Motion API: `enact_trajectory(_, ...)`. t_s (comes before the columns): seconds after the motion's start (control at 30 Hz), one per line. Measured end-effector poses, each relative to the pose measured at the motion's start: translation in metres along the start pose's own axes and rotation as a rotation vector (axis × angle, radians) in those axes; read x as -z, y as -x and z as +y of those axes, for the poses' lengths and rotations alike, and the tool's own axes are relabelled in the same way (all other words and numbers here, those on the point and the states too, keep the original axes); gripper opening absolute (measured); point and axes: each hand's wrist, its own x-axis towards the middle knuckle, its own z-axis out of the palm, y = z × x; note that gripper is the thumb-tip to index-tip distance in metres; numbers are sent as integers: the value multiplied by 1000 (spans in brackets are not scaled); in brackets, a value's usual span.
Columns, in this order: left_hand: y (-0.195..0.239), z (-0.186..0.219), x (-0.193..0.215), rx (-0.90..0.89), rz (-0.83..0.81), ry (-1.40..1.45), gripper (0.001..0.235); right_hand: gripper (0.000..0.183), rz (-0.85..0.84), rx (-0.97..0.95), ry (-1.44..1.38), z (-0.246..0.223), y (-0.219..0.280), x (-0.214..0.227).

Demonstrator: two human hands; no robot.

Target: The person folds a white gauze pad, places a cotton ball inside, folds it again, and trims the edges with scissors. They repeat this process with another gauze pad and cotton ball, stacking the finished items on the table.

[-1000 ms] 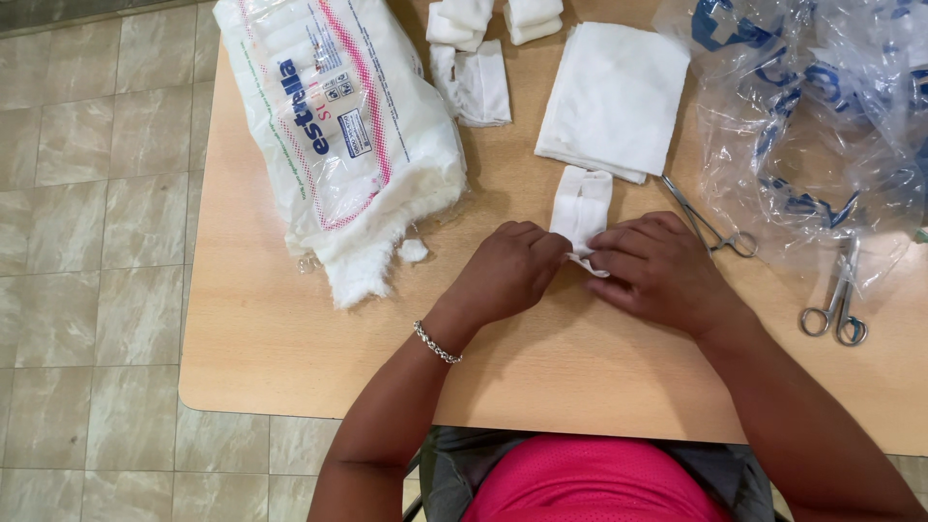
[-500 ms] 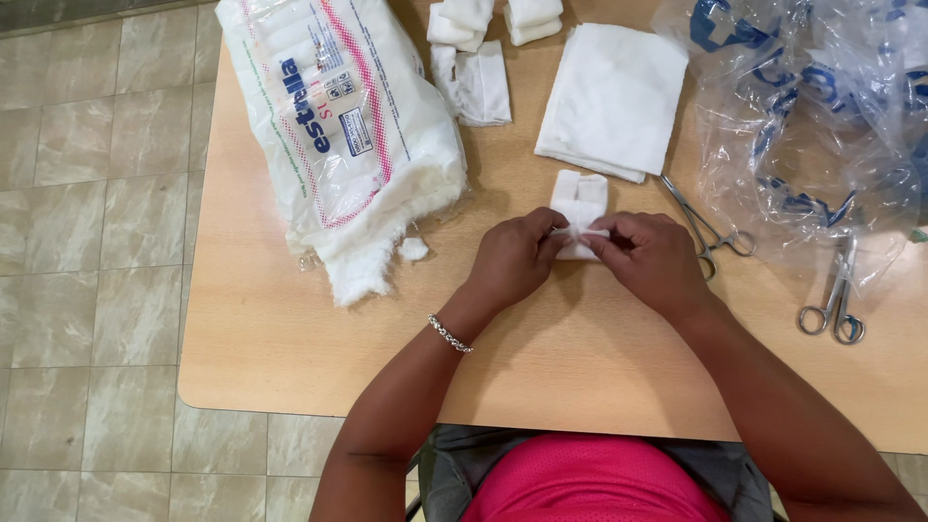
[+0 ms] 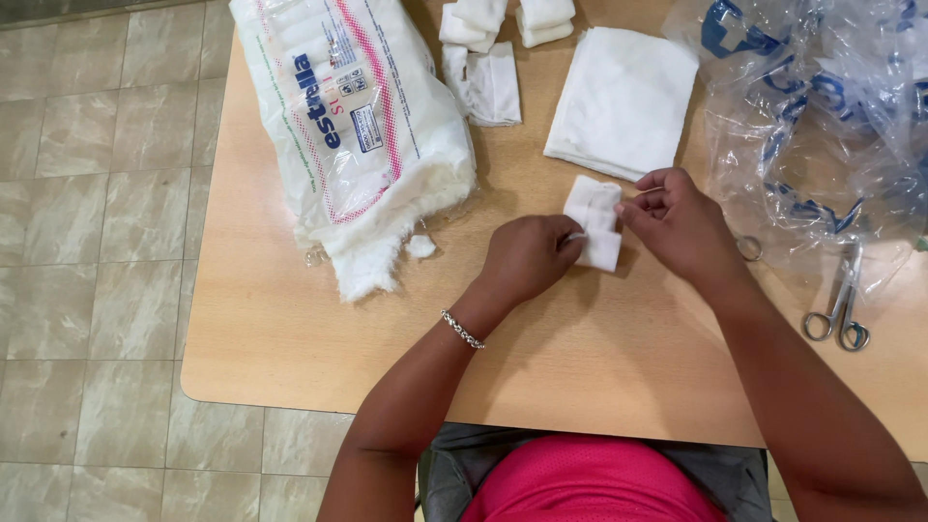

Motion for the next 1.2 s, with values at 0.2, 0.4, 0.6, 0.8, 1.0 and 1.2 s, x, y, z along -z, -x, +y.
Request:
enact_trajectory(0.2, 11, 6, 3, 52, -132, -19, 26, 62, -191, -121, -206, -27, -9, 9)
enact_trajectory(0.4, 10, 4, 3, 58, -143, 13, 26, 47, -215, -130, -55, -41, -11, 0)
enact_trajectory(0.6, 8, 0, -1, 65, -146, -5, 26, 30, -163, -71, 9, -19, -25, -15)
enact_trajectory(0.8, 8, 2, -1, 61, -123, -44, 26, 15, 29, 527, 186, -27, 14, -14)
enact_trajectory(1.0, 8, 1, -2, 91, -124, -39, 29, 12, 175, 811, 423, 10, 23, -26)
enact_trajectory(1.2, 12, -2, 5, 88, -117, 62, 35, 18, -11, 213, 43, -15, 23, -16)
